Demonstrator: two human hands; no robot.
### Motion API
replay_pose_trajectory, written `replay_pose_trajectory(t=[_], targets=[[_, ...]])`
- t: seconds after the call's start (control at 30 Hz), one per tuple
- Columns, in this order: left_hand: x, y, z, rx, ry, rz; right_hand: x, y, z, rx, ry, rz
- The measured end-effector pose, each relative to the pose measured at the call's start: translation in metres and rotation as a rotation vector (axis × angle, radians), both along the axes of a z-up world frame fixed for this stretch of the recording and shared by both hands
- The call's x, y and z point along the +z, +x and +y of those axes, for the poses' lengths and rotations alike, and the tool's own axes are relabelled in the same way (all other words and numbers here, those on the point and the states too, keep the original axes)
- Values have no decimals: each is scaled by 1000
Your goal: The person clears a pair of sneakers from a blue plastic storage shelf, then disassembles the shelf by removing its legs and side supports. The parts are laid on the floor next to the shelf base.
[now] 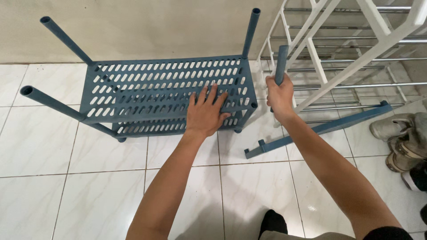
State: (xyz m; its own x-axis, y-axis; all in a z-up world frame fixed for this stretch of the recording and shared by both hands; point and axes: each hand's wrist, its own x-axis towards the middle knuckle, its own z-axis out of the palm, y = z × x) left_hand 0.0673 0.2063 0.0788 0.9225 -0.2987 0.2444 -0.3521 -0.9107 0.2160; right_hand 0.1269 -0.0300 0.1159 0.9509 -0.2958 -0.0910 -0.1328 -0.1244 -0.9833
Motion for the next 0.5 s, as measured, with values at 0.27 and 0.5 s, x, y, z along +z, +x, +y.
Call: replay_pose_trajectory(t=[0.27,0.5], targets=[[14,-6,30,76,41,40,-50,5,-13,151,85,344],[15,-7,30,92,-117,-3,-44,0,2,208,106,354]])
